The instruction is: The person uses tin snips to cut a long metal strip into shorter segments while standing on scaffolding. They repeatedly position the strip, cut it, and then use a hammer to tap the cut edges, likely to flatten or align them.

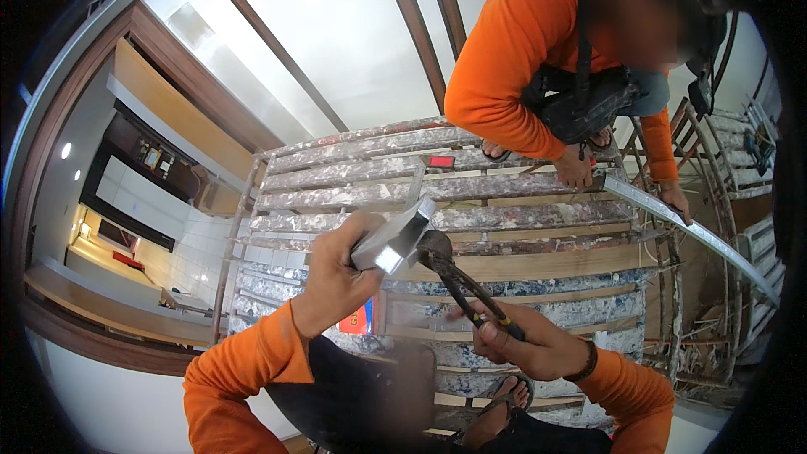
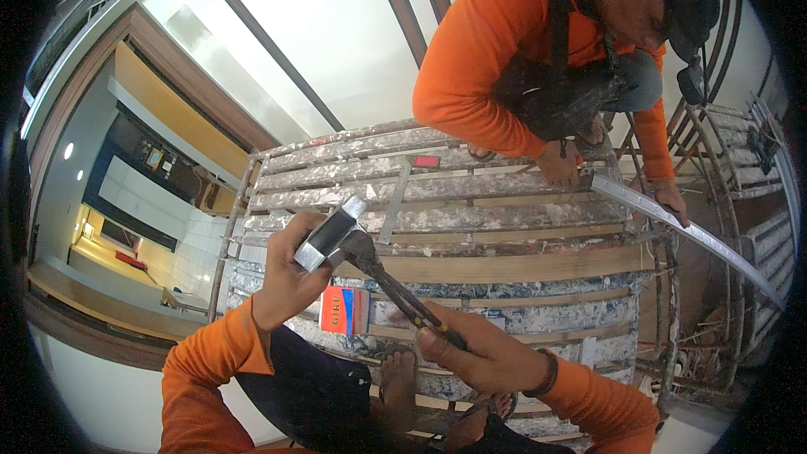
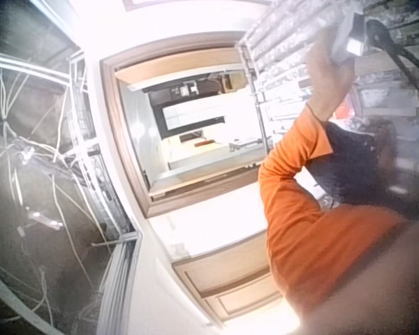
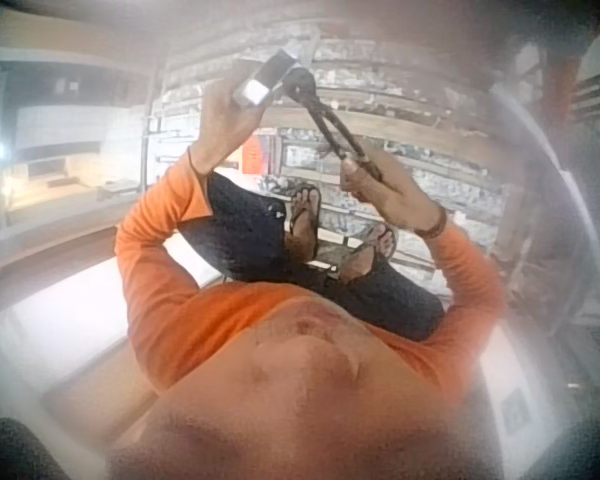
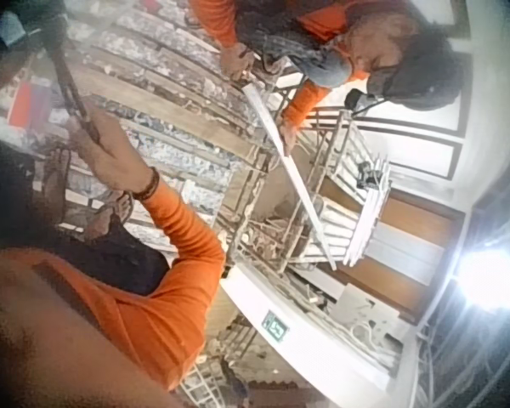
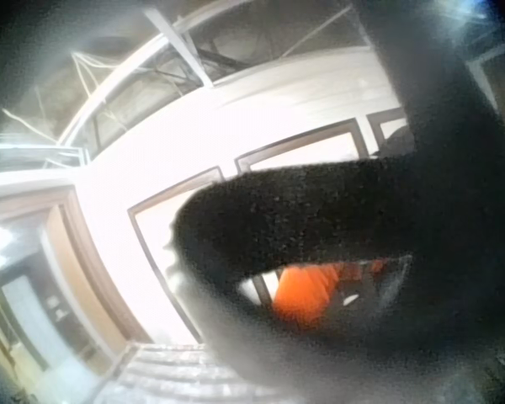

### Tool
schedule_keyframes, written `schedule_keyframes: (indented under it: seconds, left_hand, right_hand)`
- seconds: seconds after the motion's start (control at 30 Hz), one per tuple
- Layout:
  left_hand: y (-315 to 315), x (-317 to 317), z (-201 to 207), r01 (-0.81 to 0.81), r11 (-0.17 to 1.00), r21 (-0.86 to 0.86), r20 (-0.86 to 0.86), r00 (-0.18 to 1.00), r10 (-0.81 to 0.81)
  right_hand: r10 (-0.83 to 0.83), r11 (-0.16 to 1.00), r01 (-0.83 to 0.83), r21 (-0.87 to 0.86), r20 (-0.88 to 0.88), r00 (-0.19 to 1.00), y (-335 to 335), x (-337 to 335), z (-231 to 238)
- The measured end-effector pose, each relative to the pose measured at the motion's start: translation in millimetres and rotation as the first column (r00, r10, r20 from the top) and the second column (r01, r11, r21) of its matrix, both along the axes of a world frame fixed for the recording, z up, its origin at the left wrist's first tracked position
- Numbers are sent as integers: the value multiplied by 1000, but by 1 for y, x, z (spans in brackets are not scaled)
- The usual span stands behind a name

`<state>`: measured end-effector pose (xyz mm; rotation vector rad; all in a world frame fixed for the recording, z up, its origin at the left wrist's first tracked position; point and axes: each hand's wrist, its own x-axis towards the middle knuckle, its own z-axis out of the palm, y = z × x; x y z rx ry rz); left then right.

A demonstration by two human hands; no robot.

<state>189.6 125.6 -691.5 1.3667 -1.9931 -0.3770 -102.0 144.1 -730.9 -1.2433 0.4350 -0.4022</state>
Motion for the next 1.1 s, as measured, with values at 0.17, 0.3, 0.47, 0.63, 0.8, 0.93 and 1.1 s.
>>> schedule_keyframes:
  seconds: [0.17,0.3,0.47,0.63,0.8,0.93,1.1]
  left_hand:
    - [-2,15,4,46,998,46,27,999,-47]
    - [-2,29,11,63,998,-30,221,974,-55]
    - [1,34,21,87,996,-3,289,954,-83]
    - [5,14,12,51,998,44,-12,999,-51]
    - [4,-9,2,4,993,117,-193,981,19]
    - [4,-7,-10,28,991,128,-235,972,3]
    - [-3,-6,1,-22,998,66,-116,993,30]
  right_hand:
    - [10,996,-13,-85,-34,999,1,3,4]
    - [107,992,-118,-54,-169,980,-9,-9,16]
    - [124,991,-120,52,-67,990,-5,-9,10]
    - [-23,991,21,131,17,1000,18,16,3]
    - [-203,969,181,169,124,971,47,53,-22]
    - [-218,964,191,185,143,965,59,65,-29]
    - [-186,982,189,-2,165,969,30,54,-21]
